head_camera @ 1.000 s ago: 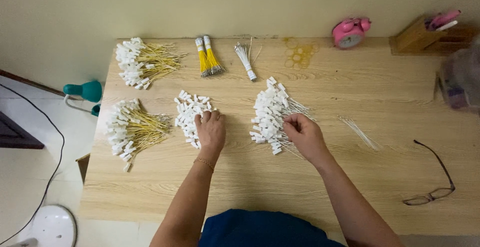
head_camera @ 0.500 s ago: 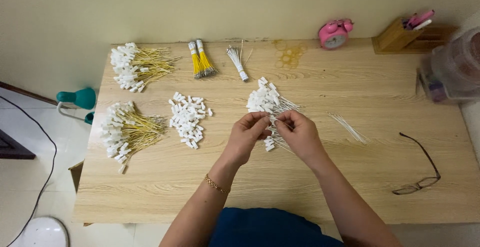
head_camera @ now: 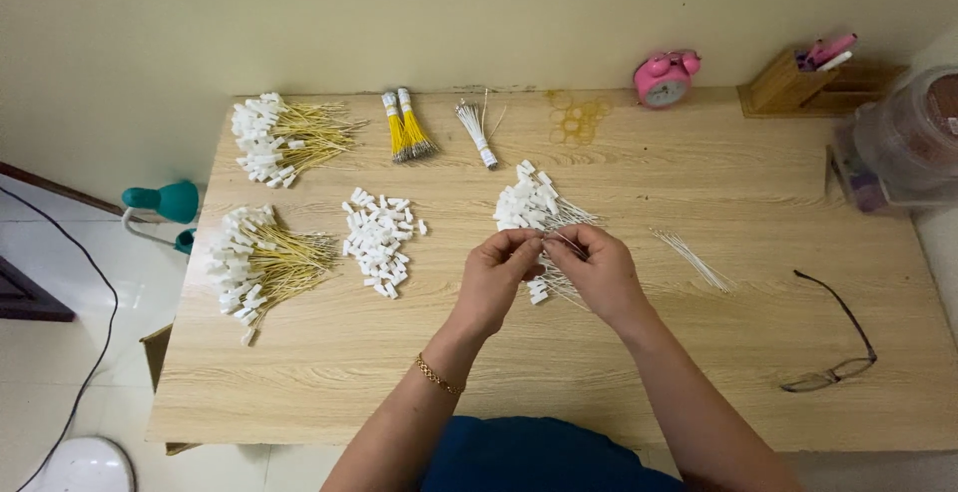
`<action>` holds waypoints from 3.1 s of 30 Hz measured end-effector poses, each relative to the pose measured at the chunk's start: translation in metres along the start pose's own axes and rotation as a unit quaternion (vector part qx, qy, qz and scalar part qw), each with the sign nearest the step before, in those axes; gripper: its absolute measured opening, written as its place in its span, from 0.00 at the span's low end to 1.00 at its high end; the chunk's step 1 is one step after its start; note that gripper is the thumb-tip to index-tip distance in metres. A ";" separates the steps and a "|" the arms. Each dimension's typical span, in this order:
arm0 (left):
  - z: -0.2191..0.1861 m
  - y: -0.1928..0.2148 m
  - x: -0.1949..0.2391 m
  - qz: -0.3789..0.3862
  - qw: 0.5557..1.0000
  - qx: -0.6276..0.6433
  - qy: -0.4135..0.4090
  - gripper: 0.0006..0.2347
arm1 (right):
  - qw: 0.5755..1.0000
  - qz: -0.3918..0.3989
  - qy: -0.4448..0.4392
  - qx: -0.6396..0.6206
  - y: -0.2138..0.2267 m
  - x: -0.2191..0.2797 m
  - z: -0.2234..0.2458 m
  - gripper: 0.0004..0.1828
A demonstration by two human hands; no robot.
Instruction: The person repeatedly picks small white plastic caps and thin sticks from a table and inserts the sticks into the caps to form cotton swabs. They place the assembled swabs into a growing pile and briefly handle a bundle of yellow sticks before resuming assembly.
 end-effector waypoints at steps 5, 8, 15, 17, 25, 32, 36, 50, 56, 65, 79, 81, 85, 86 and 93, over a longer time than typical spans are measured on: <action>0.006 0.001 -0.004 0.027 0.995 0.093 0.027 0.12 | 1.000 -0.018 0.026 -0.002 0.006 0.003 0.005 0.10; 0.009 0.004 -0.006 0.014 0.983 0.171 0.059 0.14 | 0.999 -0.026 0.025 0.004 0.009 0.006 0.013 0.10; 0.002 -0.001 -0.002 0.003 0.953 0.287 0.094 0.11 | 0.988 -0.055 0.124 0.074 0.010 0.016 0.037 0.09; 0.007 -0.001 -0.002 0.005 0.950 0.297 0.095 0.10 | 0.985 -0.062 0.139 0.075 0.010 0.017 0.039 0.08; 0.017 0.002 -0.005 0.004 0.946 0.310 0.095 0.06 | 0.962 -0.100 0.188 0.169 0.008 0.022 0.050 0.07; 0.014 -0.003 -0.003 0.020 0.954 0.286 0.091 0.06 | 0.962 -0.087 0.192 0.171 0.006 0.019 0.045 0.07; 0.024 0.003 -0.007 0.007 0.950 0.294 0.102 0.07 | 0.985 -0.026 0.133 0.111 0.004 0.012 0.034 0.09; 0.046 0.009 -0.016 -0.039 0.954 0.274 0.117 0.08 | 0.975 -0.016 0.168 0.142 -0.008 -0.001 0.014 0.07; 0.055 0.021 -0.020 -0.061 0.959 0.249 0.118 0.10 | 0.974 -0.004 0.157 0.165 -0.021 -0.016 -0.006 0.09; 0.016 0.133 -0.066 -0.199 0.799 -0.567 -0.024 0.18 | 0.971 0.013 0.110 0.213 -0.041 -0.054 -0.111 0.12; 0.026 0.133 -0.084 -0.145 0.685 -0.714 -0.025 0.08 | 0.966 0.022 -0.040 0.254 -0.004 -0.035 -0.043 0.20; 0.004 0.106 -0.071 -0.151 0.776 -0.611 -0.047 0.12 | 0.976 0.022 -0.078 0.202 -0.002 -0.031 -0.039 0.16; 0.022 0.076 -0.059 -0.103 0.946 -0.306 0.016 0.11 | 0.988 0.012 -0.044 0.150 0.003 -0.025 -0.021 0.14; 0.025 0.065 -0.054 -0.065 0.981 -0.183 0.027 0.11 | 0.987 0.014 -0.006 0.161 0.003 -0.023 -0.010 0.13; 0.026 0.028 -0.026 0.034 0.986 0.148 0.064 0.08 | 0.995 -0.008 -0.016 0.095 0.011 -0.008 0.004 0.13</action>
Point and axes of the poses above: each hand's wrist, its own x-axis away from the middle knuckle, its own y-axis out of the back of the hand, z = x × y, the point moved 6 cm from there along -x, towards the middle knuckle, and after that the axes turned 2 degrees about -y, right-handed, at the moved point
